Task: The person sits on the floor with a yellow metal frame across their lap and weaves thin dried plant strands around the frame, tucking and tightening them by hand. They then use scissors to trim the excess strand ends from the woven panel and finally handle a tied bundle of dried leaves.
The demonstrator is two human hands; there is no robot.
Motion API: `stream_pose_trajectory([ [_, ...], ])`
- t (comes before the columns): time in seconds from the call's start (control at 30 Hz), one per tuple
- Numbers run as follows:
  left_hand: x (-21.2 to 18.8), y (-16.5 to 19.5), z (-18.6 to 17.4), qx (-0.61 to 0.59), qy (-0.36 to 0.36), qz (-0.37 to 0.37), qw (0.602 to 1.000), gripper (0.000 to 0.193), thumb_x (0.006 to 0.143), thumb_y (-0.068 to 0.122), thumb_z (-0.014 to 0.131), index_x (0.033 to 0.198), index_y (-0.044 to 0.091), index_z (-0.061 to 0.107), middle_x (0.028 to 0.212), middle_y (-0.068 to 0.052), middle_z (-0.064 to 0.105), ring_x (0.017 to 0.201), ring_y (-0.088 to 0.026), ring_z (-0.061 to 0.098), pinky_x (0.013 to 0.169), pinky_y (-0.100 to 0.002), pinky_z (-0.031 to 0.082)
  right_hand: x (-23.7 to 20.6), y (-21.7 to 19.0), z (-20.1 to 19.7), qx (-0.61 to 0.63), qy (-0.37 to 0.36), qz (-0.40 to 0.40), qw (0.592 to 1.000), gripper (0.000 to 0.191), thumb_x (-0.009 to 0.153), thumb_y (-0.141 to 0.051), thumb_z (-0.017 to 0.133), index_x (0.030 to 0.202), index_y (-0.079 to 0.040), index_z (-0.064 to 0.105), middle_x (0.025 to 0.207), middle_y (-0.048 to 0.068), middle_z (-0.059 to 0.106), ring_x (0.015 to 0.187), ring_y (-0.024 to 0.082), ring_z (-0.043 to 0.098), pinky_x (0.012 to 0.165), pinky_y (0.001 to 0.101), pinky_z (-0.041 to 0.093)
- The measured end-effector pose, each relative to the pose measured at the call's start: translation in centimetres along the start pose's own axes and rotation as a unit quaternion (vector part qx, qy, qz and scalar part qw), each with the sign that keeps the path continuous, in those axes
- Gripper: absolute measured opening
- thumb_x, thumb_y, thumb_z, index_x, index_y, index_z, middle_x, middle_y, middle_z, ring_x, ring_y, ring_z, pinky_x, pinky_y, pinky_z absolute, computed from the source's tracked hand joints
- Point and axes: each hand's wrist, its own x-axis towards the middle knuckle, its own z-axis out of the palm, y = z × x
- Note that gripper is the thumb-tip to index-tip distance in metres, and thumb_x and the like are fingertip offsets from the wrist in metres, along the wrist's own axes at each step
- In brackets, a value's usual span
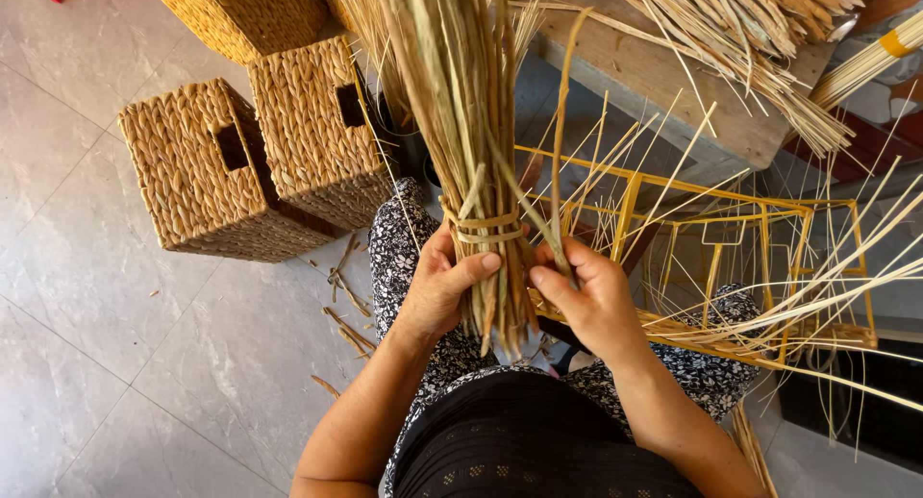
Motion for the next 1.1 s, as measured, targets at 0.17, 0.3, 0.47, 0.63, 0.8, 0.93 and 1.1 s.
stream_pose_trajectory([
  [0.17,0.3,0.2,0.8,-0.007,0.017,0.006,1.000,0.062,0.090,0.010,0.078,0.143,0.002,0.048,0.128,-0.013,0.067,0.113,-0.023,0.068,0.100,-0.040,0.058,0.5,-0.5,0.1,0.099,-0.017,0.013,0.995,0.029,0.098,-0.021,0.069,0.116,0.001,0.066,0.095,0.000,0.068,0.081,0.005,0.062,0.072,0.0222,0.054],
  [0.3,0.6,-0.2,1.0,0.072,-0.003,0.054,0.996,0.066,0.092,0.011,0.078,0.150,0.004,0.046,0.131,-0.011,0.065,0.121,-0.020,0.065,0.107,-0.038,0.056,0.3,-1.0,0.6,-0.012,-0.019,-0.020,1.000,0.045,0.086,-0.019,0.074,0.124,0.000,0.059,0.101,0.000,0.068,0.087,0.006,0.064,0.075,0.0230,0.055],
  [0.47,0.7,-0.4,1.0,0.034,0.035,0.023,0.999,0.068,0.090,0.008,0.076,0.150,0.003,0.045,0.130,-0.012,0.064,0.118,-0.022,0.064,0.103,-0.038,0.055,0.8,0.0,-0.3,0.052,-0.030,0.031,0.998,0.031,0.095,-0.020,0.071,0.118,0.000,0.068,0.094,0.000,0.070,0.082,0.006,0.062,0.074,0.0228,0.053],
  [0.63,0.8,-0.1,1.2,0.103,0.034,0.039,0.993,0.075,0.089,0.007,0.075,0.154,0.006,0.037,0.135,-0.011,0.061,0.123,-0.020,0.061,0.106,-0.036,0.054,0.7,1.7,-0.9,0.042,-0.018,0.027,0.999,0.024,0.097,-0.019,0.070,0.111,0.001,0.070,0.089,0.000,0.069,0.079,0.006,0.061,0.071,0.0221,0.051],
  [0.8,0.6,0.2,1.2,0.183,0.028,0.066,0.980,0.077,0.091,0.008,0.076,0.156,0.007,0.034,0.136,-0.008,0.060,0.124,-0.017,0.060,0.108,-0.034,0.052,0.5,2.4,-0.9,-0.010,0.017,0.033,0.999,0.024,0.098,-0.021,0.070,0.106,0.002,0.072,0.077,0.001,0.067,0.071,0.008,0.059,0.064,0.0237,0.048],
  [0.93,0.7,0.1,1.1,0.151,0.036,0.042,0.987,0.072,0.089,0.009,0.076,0.151,0.005,0.038,0.125,-0.009,0.065,0.113,-0.018,0.066,0.099,-0.036,0.058,0.6,2.4,-1.0,0.065,-0.016,0.025,0.997,0.027,0.102,-0.023,0.067,0.109,0.002,0.071,0.080,0.002,0.071,0.074,0.008,0.065,0.068,0.0237,0.052],
  [1.1,0.7,-0.1,1.4,0.180,0.050,0.041,0.982,0.071,0.087,0.006,0.077,0.146,0.007,0.039,0.124,-0.009,0.066,0.112,-0.017,0.067,0.100,-0.035,0.059,0.5,1.7,-0.2,0.022,-0.004,0.029,0.999,0.031,0.094,-0.024,0.073,0.112,0.000,0.067,0.085,0.003,0.067,0.072,0.009,0.062,0.062,0.0254,0.052],
])
